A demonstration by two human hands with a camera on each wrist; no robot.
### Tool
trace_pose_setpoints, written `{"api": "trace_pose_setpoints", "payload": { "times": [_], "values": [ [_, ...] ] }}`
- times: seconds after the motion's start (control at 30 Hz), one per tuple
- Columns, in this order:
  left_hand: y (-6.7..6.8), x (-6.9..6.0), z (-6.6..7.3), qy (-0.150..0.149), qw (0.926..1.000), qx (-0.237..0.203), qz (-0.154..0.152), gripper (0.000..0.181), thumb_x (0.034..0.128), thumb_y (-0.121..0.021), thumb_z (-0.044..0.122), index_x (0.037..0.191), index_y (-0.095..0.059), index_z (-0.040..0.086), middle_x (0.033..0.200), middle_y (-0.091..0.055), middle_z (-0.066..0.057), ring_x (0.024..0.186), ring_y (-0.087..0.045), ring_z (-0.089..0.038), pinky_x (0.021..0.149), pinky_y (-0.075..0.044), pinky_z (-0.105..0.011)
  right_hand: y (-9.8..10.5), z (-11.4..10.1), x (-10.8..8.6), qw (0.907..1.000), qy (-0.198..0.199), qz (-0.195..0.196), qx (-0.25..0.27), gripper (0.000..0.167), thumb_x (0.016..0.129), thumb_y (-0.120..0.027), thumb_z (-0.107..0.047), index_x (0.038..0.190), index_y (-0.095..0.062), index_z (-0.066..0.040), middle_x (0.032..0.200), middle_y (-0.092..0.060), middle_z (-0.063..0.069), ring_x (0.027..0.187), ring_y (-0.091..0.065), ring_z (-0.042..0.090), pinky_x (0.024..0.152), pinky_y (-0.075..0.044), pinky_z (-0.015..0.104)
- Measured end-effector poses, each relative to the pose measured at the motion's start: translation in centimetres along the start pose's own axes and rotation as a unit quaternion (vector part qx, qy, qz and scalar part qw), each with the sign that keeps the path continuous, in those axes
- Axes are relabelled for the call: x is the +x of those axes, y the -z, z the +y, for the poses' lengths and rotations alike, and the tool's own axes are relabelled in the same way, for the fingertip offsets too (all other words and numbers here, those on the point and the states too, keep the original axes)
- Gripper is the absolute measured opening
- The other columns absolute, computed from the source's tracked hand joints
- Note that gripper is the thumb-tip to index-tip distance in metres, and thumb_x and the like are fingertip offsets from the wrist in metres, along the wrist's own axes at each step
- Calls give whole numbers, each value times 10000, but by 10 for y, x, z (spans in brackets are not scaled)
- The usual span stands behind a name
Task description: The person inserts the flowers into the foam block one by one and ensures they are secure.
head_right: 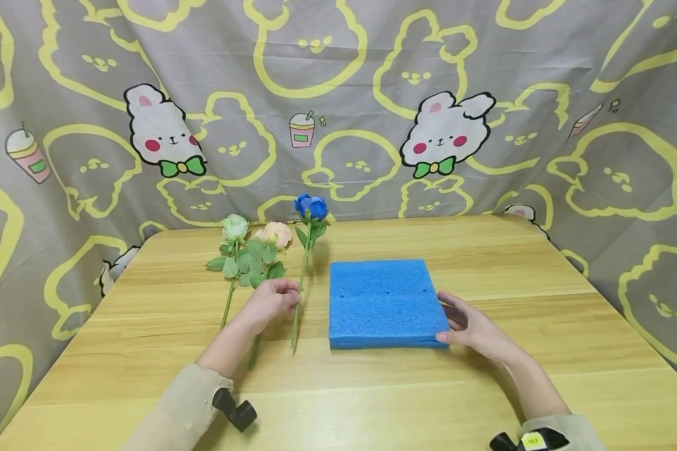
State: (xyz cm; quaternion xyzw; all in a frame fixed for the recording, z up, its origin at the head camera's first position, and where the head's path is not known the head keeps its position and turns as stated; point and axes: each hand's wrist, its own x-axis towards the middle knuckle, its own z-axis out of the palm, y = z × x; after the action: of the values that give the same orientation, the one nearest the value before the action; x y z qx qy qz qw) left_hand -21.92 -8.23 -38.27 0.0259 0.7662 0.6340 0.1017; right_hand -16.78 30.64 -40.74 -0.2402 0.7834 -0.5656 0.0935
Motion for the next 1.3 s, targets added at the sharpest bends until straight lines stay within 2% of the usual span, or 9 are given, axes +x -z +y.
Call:
{"api": "trace_pose_setpoints", "payload": {
  "times": [0.2, 0.23, 0.5, 0.67, 0.83, 0.93, 1.07, 1.3],
  "values": [
    [-2, -1, 9, -225, 9995, -173, -100, 189, 865, -550, -66, 1040, -553, -137, 834, -565, -80, 735, -550, -146, 720, -536, -353, 1, 0, -1, 10000, -46, -22, -53, 771, 824, -630, 52, 1377, -112, 194, 1403, -93, 424, 1171, -320, -162, 936, -286, 45],
    [-2, -4, 14, -240, 9995, -186, -123, 188, 866, -551, -68, 1040, -550, -139, 837, -565, -81, 743, -555, -160, 732, -536, -370, 2, 0, -1, 10000, -51, -32, -46, 772, 824, -630, 52, 1378, -112, 191, 1405, -92, 421, 1173, -318, -161, 937, -285, 44],
    [-7, -5, 21, -442, 9990, -108, -51, 214, 861, -567, -67, 1070, -547, -110, 830, -556, -87, 691, -587, -187, 661, -549, -359, 1, 2, -1, 9998, -198, -36, -56, 776, 833, -634, 27, 1385, -110, 181, 1416, -92, 408, 1164, -314, -165, 937, -281, 45],
    [-11, -6, 26, -483, 9988, -88, -36, 252, 866, -577, -52, 1115, -546, -84, 856, -577, -121, 722, -635, -309, 637, -552, -323, 2, 5, 0, 9997, -229, -13, -54, 770, 839, -626, 22, 1386, -108, 180, 1418, -91, 405, 1165, -321, -163, 936, -281, 46],
    [-17, -4, 34, -477, 9982, -315, -205, 238, 890, -563, -24, 1126, -534, -37, 953, -609, -237, 860, -620, -395, 670, -555, -324, 4, 5, -1, 9996, -242, -5, -117, 759, 847, -619, 15, 1391, -113, 170, 1428, -99, 392, 1169, -316, -161, 937, -278, 45],
    [-22, -2, 40, -523, 9975, -381, -286, 279, 903, -559, -2, 1175, -512, -37, 987, -623, -252, 879, -620, -385, 687, -556, -338, 5, 4, -1, 9995, -278, -2, -140, 756, 851, -617, 7, 1396, -116, 162, 1434, -103, 383, 1172, -314, -159, 938, -277, 45],
    [-31, 1, 49, -651, 9961, -422, -409, 316, 899, -570, 1, 1200, -494, -60, 984, -627, -256, 807, -654, -299, 673, -558, -319, 4, 4, -1, 9993, -319, 16, -175, 747, 855, -615, 0, 1401, -128, 150, 1436, -120, 375, 1168, -318, -157, 936, -282, 49],
    [-49, 5, 64, -845, 9927, -452, -730, 368, 880, -537, -81, 1237, -451, -108, 1040, -596, -304, 796, -653, -231, 668, -546, -284, 4, 3, -2, 9993, -341, 21, -150, 737, 863, -609, -7, 1406, -133, 141, 1438, -126, 370, 1165, -325, -153, 935, -287, 53]
  ]
}}
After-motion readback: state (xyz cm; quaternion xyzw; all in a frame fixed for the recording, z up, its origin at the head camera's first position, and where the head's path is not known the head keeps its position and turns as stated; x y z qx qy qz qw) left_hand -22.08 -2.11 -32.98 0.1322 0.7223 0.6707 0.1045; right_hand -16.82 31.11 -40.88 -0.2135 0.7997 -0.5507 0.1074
